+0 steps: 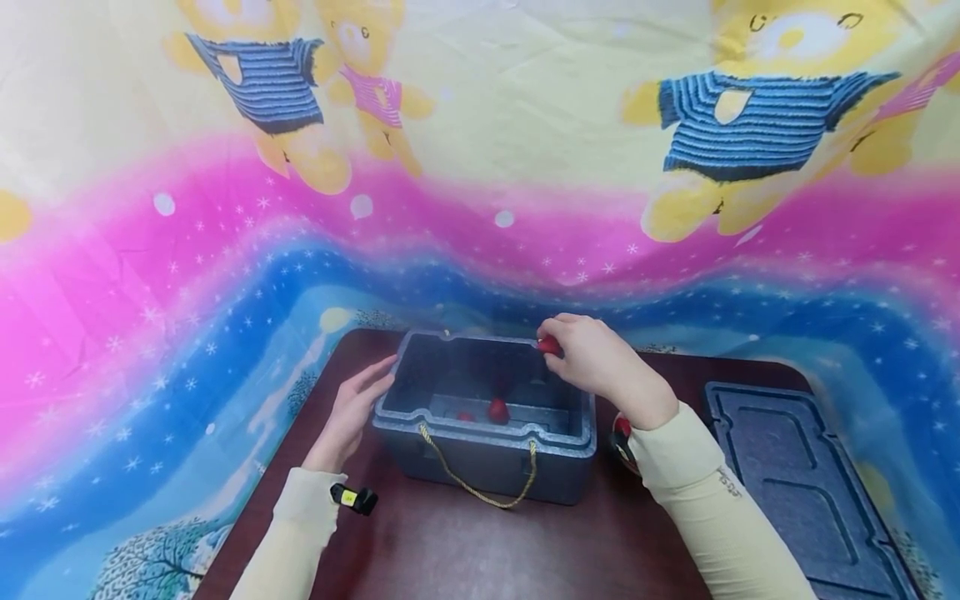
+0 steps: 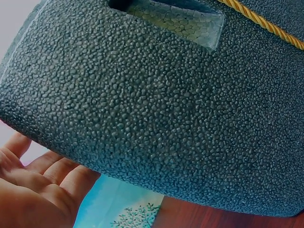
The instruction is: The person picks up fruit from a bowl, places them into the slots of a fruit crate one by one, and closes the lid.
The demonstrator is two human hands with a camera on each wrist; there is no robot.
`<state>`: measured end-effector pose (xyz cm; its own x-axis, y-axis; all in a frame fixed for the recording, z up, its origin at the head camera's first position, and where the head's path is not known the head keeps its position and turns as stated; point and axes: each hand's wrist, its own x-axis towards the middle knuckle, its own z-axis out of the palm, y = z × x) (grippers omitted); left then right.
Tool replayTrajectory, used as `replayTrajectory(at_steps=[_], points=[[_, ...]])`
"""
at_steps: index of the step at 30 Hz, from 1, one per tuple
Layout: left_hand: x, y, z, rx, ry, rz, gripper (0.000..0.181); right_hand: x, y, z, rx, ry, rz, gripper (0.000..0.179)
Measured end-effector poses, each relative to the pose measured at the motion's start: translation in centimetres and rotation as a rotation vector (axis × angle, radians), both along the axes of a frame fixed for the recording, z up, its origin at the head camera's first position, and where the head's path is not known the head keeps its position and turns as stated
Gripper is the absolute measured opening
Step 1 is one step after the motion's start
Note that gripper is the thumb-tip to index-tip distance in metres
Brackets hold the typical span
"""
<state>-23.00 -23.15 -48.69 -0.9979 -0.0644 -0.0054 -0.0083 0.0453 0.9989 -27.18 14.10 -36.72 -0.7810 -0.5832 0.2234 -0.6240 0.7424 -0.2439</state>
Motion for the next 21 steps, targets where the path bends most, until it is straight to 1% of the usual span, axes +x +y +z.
replayTrajectory(at_steps=[5,11,17,21], points=[[0.1,-0.1,0.0,-0.009,0.007,-0.009,0.045,-0.1,-0.5,-0.1,0.0,0.008,0.013,0.03],[0.1,0.0,-0.1,-0.007,0.006,-0.005,0.044,-0.1,-0.9,0.0,0.006,0.002,0.036,0.03],[0.1,0.0,0.0,0.005,0.022,-0.008,0.044,0.0,-1.6,-0.1,0.033,-0.003,0.046,0.035],[0.1,0.0,0.0,0.015,0.029,-0.007,0.044,0.0,-2.0,0.0,0.058,-0.004,0.062,0.033]])
